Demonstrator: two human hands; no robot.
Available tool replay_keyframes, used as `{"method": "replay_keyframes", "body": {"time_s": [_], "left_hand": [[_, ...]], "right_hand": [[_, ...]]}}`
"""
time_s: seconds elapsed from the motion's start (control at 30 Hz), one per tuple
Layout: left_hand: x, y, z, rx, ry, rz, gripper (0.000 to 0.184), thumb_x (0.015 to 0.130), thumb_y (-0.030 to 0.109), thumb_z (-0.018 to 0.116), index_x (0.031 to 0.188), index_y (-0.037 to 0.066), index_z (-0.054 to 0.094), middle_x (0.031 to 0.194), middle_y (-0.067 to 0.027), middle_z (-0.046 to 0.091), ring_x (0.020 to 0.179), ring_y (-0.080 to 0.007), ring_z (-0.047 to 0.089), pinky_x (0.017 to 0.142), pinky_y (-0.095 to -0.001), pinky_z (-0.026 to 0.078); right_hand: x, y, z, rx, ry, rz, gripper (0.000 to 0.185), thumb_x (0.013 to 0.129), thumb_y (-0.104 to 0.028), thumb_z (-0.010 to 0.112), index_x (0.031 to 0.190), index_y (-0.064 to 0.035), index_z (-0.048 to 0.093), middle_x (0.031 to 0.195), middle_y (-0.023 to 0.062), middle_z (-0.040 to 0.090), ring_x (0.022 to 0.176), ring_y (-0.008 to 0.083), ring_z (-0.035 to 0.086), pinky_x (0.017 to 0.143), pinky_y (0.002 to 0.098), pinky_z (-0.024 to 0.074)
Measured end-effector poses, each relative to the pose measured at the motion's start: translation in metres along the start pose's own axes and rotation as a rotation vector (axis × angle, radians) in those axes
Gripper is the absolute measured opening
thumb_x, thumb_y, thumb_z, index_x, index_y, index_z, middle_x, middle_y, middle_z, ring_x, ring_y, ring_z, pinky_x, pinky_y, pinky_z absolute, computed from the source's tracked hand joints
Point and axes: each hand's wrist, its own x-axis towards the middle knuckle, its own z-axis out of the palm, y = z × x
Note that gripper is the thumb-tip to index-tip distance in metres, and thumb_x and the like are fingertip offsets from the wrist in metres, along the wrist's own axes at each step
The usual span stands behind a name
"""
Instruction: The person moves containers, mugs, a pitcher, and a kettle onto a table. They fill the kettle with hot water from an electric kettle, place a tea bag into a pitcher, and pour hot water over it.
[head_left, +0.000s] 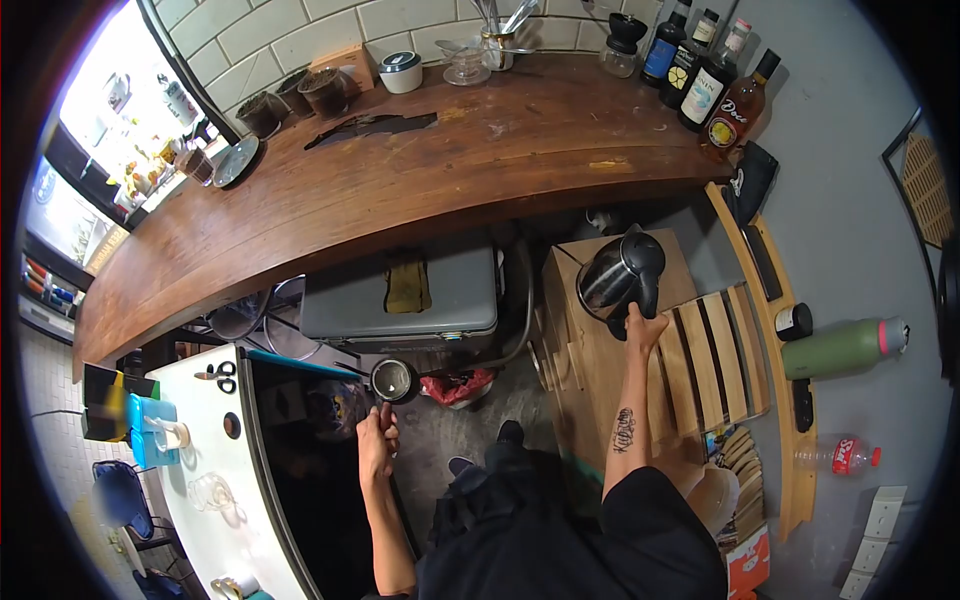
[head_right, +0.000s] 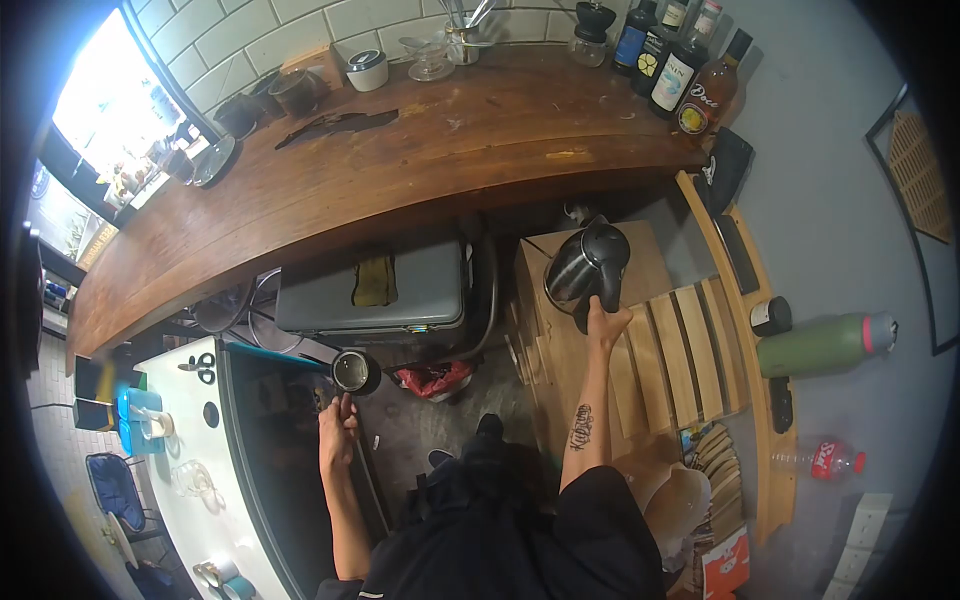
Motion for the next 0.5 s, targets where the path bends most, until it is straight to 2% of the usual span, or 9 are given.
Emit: {"method": "replay_keyframes", "body": {"time_s": [0.13,0.2,0.4,0.5], "left_hand": [[-0.003,-0.003,0.001,0.01,-0.016,0.001,0.042,0.106,0.039,0.035,0.085,0.009,0.055,0.059,0.0081,0.039,0.044,-0.0014,0.029,0.041,-0.0192,0.021],[-0.004,-0.003,0.003,-0.016,-0.009,0.001,0.042,0.106,0.039,0.035,0.085,0.009,0.055,0.058,0.0081,0.038,0.044,-0.0015,0.028,0.041,-0.0193,0.021],[-0.008,-0.002,0.002,-0.01,-0.034,-0.012,0.043,0.106,0.04,0.034,0.084,0.009,0.054,0.058,0.0078,0.037,0.044,-0.0023,0.029,0.041,-0.0202,0.022],[-0.011,-0.002,0.001,0.012,-0.023,-0.018,0.043,0.106,0.04,0.034,0.083,0.009,0.054,0.058,0.0077,0.037,0.044,-0.0026,0.029,0.042,-0.0205,0.022]], "right_hand": [[0.002,-0.006,0.003,0.023,0.0,0.035,0.025,0.079,0.004,0.063,0.059,-0.0024,0.051,0.055,0.0002,0.051,0.043,0.0085,0.046,0.04,0.0273,0.0336],[0.006,-0.005,0.005,0.08,0.002,0.118,0.024,0.079,0.003,0.064,0.06,-0.0016,0.051,0.057,0.0007,0.052,0.044,0.0088,0.046,0.041,0.0271,0.034],[0.018,0.02,0.006,-0.065,-0.016,-0.001,0.02,0.08,0.004,0.064,0.064,-0.0001,0.053,0.058,0.0011,0.053,0.044,0.0092,0.047,0.041,0.0276,0.0341],[0.012,0.009,0.005,-0.017,-0.018,0.081,0.019,0.08,0.004,0.064,0.065,-0.0003,0.054,0.058,0.0011,0.053,0.044,0.0095,0.047,0.041,0.0282,0.0342]]}}
